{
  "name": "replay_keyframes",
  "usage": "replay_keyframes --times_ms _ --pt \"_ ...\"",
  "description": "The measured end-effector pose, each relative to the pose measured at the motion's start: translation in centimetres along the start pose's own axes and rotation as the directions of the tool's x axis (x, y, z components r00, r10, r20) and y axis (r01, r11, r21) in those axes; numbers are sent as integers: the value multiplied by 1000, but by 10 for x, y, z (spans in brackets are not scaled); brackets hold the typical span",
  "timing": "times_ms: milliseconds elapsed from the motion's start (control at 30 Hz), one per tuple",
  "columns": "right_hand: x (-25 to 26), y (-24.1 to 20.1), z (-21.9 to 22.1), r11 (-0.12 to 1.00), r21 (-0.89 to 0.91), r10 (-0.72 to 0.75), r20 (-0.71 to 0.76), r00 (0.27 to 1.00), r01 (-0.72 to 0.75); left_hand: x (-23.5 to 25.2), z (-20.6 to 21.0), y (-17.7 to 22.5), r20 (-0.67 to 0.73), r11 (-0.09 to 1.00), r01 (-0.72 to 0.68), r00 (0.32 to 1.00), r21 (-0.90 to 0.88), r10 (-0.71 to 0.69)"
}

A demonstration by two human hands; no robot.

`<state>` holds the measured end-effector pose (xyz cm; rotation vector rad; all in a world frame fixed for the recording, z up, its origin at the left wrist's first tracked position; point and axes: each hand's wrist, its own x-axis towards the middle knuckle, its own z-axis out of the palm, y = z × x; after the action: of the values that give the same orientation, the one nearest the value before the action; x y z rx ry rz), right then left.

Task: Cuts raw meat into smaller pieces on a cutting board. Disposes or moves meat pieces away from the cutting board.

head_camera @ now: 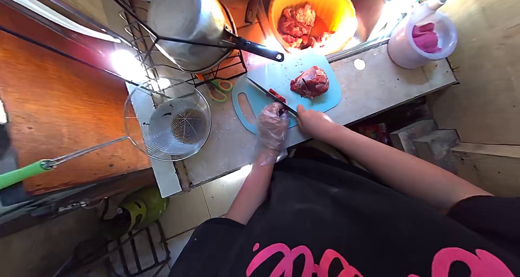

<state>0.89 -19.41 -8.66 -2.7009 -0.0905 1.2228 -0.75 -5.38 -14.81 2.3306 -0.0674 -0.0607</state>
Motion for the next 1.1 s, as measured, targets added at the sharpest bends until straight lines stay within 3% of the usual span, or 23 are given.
replay_keyframes --times_ms 133,267,400,700,833,967,1033,1100 --pt "-3 33 3 975 88 -204 -23 979 205 -9 1 -12 -78 999 7 997 47 -3" --pt "-16 74 -1 914 206 -349 -38 936 349 4 -23 -20 -112 964 261 958 -47 -265" --pt "-21 88 -1 902 269 -313 -136 940 339 8 -32 -16 -10 944 312 949 -111 -315" --pt "-34 85 1 980 5 -193 -254 948 201 9 -36 -5 96 866 400 916 -301 -389" --pt "-40 81 9 986 -9 -161 -305 939 166 11 -44 2 106 952 305 947 6 -303" --pt "-47 73 20 993 0 -105 -398 911 114 5 -40 4 -115 990 53 993 130 -38" --pt "-50 70 29 994 -15 -97 -499 861 104 4 -39 16 -75 984 -129 987 125 139" --pt "-51 67 37 995 -38 -101 -581 808 97 7 -34 34 67 971 -195 980 138 188"
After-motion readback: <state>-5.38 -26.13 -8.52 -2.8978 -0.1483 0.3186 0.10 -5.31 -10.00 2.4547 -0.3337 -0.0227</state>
